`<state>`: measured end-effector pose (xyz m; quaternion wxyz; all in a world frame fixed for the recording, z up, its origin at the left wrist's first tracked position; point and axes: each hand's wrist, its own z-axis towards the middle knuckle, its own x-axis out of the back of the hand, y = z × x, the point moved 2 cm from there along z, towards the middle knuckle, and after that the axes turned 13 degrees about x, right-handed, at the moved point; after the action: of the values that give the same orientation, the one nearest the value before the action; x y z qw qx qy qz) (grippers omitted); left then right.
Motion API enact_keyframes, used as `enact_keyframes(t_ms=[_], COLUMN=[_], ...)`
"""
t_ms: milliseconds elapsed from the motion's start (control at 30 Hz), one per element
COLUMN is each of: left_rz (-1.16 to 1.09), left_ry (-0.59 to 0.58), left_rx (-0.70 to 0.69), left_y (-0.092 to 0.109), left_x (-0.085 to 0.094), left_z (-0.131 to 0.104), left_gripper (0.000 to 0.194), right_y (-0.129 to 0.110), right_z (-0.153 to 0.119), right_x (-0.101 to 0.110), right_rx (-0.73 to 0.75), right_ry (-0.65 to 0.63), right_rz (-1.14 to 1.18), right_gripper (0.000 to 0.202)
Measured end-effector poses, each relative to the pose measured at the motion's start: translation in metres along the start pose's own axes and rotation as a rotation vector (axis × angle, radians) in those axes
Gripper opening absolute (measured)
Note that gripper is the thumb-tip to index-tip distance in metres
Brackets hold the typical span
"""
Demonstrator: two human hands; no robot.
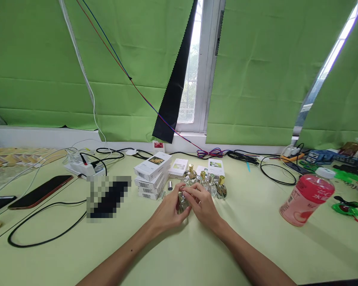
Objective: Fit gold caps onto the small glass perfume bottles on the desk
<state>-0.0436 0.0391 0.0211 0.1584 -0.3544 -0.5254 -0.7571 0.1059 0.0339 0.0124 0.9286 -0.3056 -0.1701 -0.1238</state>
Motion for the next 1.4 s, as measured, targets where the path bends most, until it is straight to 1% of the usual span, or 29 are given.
enact_keyframes(t_ms=[133, 233, 567, 733, 900, 1033, 1200, 1400], left_rz=[-0.026, -0.047, -0.099, -0.124, -0.111, -0.104, -0.106, -0.099], left_ry=[-0.004, -0.004, -0.014, -0.017, -0.055, -0.071, -0.071, -0.045], left_rx=[-0.007, -0.008, 0.055, 0.011, -0.029, -0.043, -0.027, 0.029], left_y=[0.0033, 0.0049, -0.0006, 0.0010, 0.0039, 0.0016, -0.0022, -0.0050], left_x=[-0.0001, -0.0006, -0.0037, -0.0023, 0.0010, 0.0011, -0.0008, -0.0036], left_z=[-0.0003, -0.0004, 0.0019, 0.0017, -0.0001, 0.0000, 0.0009, 0.0038], left_gripper=[0.044, 0.042, 0.050, 0.049, 0.047, 0.049, 0.048, 0.052], right_y=[0.0006, 0.0014, 0.0021, 0.0012, -0.0016, -0.0029, -0.0020, -0.0012], right_z=[-0.0001, -0.0004, 0.0003, 0.0004, 0.0029, 0.0040, 0.0034, 0.0042], right_x=[0.0004, 0.0009, 0.0018, 0.0017, 0.0037, 0.0047, 0.0046, 0.0054], right_rx=[0.013, 0.022, 0.024, 0.018, 0.017, 0.017, 0.012, -0.004], right_ry=[0.025, 0.044, 0.074, 0.078, 0.086, 0.093, 0.092, 0.085], right_rz=[0.004, 0.002, 0.010, 0.018, 0.001, -0.002, -0.014, -0.027], right_gripper=[0.025, 0.024, 0.021, 0.019, 0.020, 0.020, 0.019, 0.019])
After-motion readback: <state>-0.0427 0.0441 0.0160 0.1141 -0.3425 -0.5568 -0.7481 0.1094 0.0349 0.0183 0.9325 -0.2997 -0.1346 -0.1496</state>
